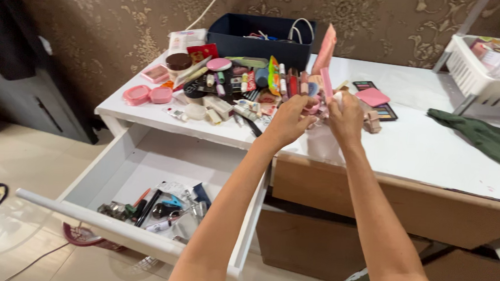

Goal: The person organizes cosmetics by picking up various items from a cluttered white desk and placing them into an open drawer. They handle tubes, compacts, and small containers one by one, moving them from the surface into the drawer. The person also wipes the inside of the drawer with a cloth before continuing to place items inside.

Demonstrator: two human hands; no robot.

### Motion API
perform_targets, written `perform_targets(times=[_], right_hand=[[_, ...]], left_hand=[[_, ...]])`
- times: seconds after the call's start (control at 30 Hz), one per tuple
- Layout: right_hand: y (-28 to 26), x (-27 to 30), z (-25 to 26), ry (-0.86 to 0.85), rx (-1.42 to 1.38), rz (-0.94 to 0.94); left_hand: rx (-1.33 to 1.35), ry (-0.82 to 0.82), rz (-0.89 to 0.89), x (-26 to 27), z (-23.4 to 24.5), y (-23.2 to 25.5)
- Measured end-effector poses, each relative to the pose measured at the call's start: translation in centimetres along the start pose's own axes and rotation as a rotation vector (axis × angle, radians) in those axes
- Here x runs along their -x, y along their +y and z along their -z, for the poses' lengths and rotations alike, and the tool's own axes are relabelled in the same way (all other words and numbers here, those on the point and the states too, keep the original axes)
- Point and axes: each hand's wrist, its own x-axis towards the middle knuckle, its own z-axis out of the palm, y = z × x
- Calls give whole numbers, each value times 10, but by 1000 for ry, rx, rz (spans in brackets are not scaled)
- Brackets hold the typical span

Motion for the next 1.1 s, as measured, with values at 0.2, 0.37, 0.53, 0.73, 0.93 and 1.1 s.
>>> perform_targets(times=[0.2,0.37,0.53,0.73,0.93,1.1], right_hand=[[40,-5,35,-16,306,-80],[65,-1,37,-72,404,-81],[72,4,36,-24,372,-40],[18,-4,51,167,313,51],[-45,-2,26,26,-261,1],[-101,17,-16,-56,-517,-51]], left_hand=[[-138,-35,-21,-19,-60,-19],[-21,-46,55,-24,-83,-23],[-68,-67,112,-23,-77,-26],[-45,-14,41,-21,-49,-34],[23,-13,87,-12,3,-25],[66,88,142,9,46,-12]])
